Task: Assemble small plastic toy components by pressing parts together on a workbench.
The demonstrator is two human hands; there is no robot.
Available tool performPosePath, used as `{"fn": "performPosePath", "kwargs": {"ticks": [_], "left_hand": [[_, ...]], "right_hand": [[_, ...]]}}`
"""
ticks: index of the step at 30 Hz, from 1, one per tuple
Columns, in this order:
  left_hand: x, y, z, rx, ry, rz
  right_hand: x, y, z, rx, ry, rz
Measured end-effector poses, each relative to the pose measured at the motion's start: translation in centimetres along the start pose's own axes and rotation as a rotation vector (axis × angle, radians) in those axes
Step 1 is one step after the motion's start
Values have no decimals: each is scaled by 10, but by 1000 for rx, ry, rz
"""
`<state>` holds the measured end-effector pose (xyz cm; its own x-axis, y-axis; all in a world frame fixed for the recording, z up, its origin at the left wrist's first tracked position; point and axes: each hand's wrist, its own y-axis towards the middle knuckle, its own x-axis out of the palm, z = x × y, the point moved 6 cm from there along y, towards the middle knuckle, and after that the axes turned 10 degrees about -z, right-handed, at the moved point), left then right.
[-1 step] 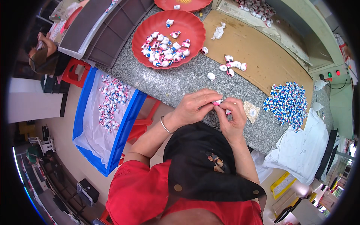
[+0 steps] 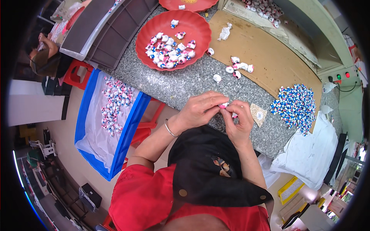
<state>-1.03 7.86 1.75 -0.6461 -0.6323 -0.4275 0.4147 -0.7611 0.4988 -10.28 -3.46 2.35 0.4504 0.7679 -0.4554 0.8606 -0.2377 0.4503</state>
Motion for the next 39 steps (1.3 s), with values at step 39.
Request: {"fn": "performPosePath", "kwargs": {"ticks": [39], "left_hand": [[32, -5, -48, -374, -813, -67]], "right_hand": [[4, -3, 22, 204, 141, 59]]}}
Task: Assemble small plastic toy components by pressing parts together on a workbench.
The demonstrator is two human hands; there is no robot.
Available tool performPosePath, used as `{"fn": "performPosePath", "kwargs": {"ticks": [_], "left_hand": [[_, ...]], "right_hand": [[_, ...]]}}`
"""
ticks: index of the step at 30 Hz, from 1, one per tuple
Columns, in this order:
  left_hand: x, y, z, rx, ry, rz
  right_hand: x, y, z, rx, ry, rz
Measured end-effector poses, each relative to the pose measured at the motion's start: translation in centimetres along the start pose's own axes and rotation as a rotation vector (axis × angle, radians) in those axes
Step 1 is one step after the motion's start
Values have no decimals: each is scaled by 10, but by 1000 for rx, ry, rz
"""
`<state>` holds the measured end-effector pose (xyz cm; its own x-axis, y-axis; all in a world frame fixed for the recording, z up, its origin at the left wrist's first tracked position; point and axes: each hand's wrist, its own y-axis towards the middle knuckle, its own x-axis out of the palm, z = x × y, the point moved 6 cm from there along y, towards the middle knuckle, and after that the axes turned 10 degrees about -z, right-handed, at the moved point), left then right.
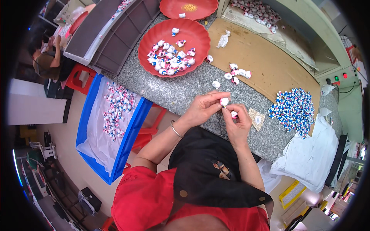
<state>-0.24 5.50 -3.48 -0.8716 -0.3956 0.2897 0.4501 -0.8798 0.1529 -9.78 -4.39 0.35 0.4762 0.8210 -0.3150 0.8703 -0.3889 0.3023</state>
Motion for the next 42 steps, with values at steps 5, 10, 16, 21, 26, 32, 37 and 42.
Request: {"fn": "performPosePath", "kwargs": {"ticks": [5, 10, 16, 21, 26, 32, 37, 42], "left_hand": [[9, -1, 3, -61, -91, 32], [11, -1, 8, -70, -60, 30], [9, -3, 0, -80, -69, 58], [10, -4, -1, -50, -54, 76], [10, -8, -6, -139, -80, 66], [12, -9, -4, -152, -110, 72], [9, -10, -8, -168, -135, 96], [8, -10, -12, -218, -238, 100]], "right_hand": [[-5, -2, 8, 28, -2, 46], [-4, -5, 12, 50, 44, 14], [-5, -7, 13, 60, 12, -3], [-7, -5, 11, 225, 156, -26], [-9, 4, -6, 62, -101, -142], [-9, 2, -5, 17, -148, -154], [-6, -2, -7, -65, -218, -161], [-1, -6, -12, -145, -324, -190]]}}
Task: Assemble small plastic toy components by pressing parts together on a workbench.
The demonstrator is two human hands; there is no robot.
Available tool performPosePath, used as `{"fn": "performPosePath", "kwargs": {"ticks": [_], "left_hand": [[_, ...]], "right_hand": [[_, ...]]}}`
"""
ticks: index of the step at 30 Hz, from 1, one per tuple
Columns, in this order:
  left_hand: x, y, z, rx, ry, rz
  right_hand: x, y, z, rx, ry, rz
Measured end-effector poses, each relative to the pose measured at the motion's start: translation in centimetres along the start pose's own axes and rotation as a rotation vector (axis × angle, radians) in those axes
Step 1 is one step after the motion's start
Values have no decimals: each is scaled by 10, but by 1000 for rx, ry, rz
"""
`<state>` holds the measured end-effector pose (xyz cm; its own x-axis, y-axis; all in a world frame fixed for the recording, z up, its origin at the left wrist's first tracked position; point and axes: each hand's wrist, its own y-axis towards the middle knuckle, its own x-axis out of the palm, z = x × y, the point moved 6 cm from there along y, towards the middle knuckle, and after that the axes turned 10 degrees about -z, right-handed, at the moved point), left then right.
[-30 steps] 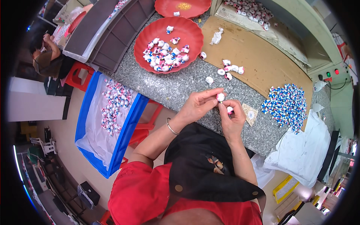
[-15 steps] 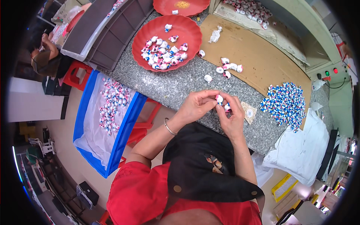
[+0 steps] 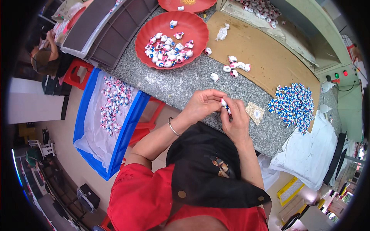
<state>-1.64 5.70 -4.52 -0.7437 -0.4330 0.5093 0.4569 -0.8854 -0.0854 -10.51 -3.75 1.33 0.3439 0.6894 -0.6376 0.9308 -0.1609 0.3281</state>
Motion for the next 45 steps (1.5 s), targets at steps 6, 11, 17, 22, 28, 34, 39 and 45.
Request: {"fn": "performPosePath", "kwargs": {"ticks": [6, 11, 17, 22, 28, 34, 39, 45], "left_hand": [[1, 1, -7, -2, -107, 20], [4, -1, -3, -16, -70, 58], [2, -3, -7, 17, 20, 128], [2, -5, -9, -13, 39, 137], [5, -4, -8, -4, 31, 145], [10, -5, 0, -18, 13, 131], [11, -2, 1, 20, -35, 105], [60, -12, 4, 82, -55, -73]], "right_hand": [[6, -3, -3, -81, -115, -4], [9, -4, 0, -27, -156, 17], [12, -6, 1, -47, -148, 84], [13, -9, 5, -55, -144, 115], [10, -8, 5, -22, -127, 121], [9, -9, 8, 2, -86, 112], [4, -8, 13, -24, -83, 149], [6, -8, 25, 227, 110, 128]]}}
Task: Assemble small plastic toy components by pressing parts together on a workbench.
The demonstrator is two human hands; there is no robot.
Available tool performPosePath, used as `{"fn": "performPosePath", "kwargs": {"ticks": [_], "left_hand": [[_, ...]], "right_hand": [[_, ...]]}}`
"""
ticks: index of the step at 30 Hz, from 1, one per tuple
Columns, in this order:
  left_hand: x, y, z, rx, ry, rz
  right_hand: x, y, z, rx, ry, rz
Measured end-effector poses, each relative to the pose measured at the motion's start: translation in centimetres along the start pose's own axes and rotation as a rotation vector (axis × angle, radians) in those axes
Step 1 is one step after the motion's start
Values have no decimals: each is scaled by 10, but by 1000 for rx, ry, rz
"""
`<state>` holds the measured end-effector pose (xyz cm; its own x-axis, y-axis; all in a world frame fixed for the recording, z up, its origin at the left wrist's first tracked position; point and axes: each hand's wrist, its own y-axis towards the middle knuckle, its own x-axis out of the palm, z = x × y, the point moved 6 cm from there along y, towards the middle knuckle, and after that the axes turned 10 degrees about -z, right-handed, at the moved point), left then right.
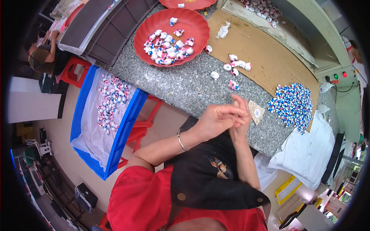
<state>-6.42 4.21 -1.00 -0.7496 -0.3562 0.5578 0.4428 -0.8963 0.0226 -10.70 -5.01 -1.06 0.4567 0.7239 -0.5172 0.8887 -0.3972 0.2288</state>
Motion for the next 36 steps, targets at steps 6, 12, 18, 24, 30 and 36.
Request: {"fn": "performPosePath", "kwargs": {"ticks": [6, 12, 18, 24, 30, 36], "left_hand": [[-49, 0, 26, 203, 383, 201], [-45, 45, 65, 338, 1442, 181], [-52, 72, 48, 252, 1681, 79], [-44, 57, 55, 450, 1537, 132], [-18, 17, 47, 586, 1172, 232], [-36, 15, 29, 180, 346, 35]], "right_hand": [[-8, -8, 7, 169, 114, 112], [-14, -20, 8, 157, 163, 35], [-14, -25, 13, 171, 212, 23], [-5, -12, 24, 394, 580, -16], [3, 15, 7, 246, 615, -23], [-18, 27, -9, 102, 288, -36]]}}
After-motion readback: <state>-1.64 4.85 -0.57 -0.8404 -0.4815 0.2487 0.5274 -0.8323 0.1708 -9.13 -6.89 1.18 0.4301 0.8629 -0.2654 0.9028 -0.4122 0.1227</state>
